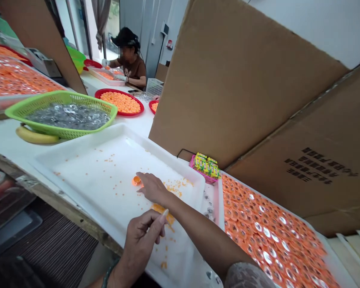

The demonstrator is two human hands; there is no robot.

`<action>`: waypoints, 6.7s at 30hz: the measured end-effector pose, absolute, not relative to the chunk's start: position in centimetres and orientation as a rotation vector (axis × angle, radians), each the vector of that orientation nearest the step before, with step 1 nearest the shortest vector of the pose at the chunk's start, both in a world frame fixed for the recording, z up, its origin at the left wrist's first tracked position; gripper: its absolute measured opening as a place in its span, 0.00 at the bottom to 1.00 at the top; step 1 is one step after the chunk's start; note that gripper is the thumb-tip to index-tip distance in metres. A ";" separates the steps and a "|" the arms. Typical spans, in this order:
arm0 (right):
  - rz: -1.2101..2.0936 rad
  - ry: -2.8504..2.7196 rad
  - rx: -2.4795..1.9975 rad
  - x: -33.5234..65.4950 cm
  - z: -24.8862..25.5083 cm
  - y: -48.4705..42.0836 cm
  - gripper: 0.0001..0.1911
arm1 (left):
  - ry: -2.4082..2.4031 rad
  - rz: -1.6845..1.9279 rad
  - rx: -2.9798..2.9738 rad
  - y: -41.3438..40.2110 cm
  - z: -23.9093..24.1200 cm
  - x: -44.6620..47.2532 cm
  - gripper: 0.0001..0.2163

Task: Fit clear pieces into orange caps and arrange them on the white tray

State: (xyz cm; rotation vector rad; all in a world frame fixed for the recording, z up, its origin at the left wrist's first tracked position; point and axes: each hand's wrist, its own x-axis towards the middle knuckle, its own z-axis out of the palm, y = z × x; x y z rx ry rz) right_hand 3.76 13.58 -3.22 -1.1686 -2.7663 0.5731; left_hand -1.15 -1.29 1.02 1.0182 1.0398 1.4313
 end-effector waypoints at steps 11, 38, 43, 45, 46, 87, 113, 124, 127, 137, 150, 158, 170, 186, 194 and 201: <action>0.640 -2.373 -1.089 11.5 2.9 6.5 0.37 | 1.319 1.578 0.766 0.3 -0.5 -1.4 0.15; 0.383 -1.964 -1.546 22.2 -0.5 -2.8 0.11 | 0.949 0.810 0.893 0.8 -0.2 -0.9 0.19; 0.395 -2.185 -1.629 22.2 -3.6 -4.6 0.10 | 1.002 0.847 0.863 0.7 0.1 -0.6 0.12; 0.380 -2.203 -1.634 21.9 -4.1 -4.6 0.09 | 1.034 0.873 0.863 0.7 0.3 -0.4 0.12; 0.377 -2.229 -1.624 21.7 -4.4 -4.6 0.08 | 1.056 0.879 0.865 0.7 0.4 -0.3 0.12; 0.426 -2.149 -1.803 19.9 -6.7 -2.3 0.08 | 0.983 1.009 0.560 1.4 0.1 -0.7 0.09; 0.145 -2.287 -1.115 16.5 0.9 -0.7 0.13 | 0.971 0.886 0.880 0.3 0.3 -0.3 0.15; 0.123 -2.272 -1.135 16.4 0.1 -0.6 0.12 | 1.029 0.874 0.882 0.4 -0.1 -0.4 0.14; 0.231 -2.123 -1.219 16.2 -0.2 -0.1 0.11 | 1.080 0.852 0.867 0.4 -0.1 -0.3 0.15; 0.282 -1.898 -1.578 21.1 -0.6 -2.1 0.10 | 1.074 0.894 0.778 0.7 0.2 -0.5 0.14; 0.553 -2.276 -1.866 20.7 -7.0 -3.2 0.04 | 1.164 0.928 0.871 0.5 0.4 0.0 0.11; 0.667 -2.152 -1.875 21.5 -6.5 -3.4 0.15 | 1.181 0.944 0.842 0.5 0.5 0.0 0.12; 0.658 -1.870 -1.555 22.8 -3.3 -5.4 0.03 | 1.132 0.939 0.835 0.3 0.5 -0.2 0.15; 1.038 -1.420 -1.291 18.0 1.6 -1.7 0.07 | 0.918 0.992 0.733 0.2 0.3 -0.2 0.14; 1.276 -1.321 -1.271 14.7 1.7 1.1 0.12 | 0.874 1.019 0.744 0.3 0.7 -0.1 0.14; 1.176 -1.368 -1.306 14.3 1.0 1.9 0.11 | 0.951 1.057 0.786 0.3 0.4 0.1 0.14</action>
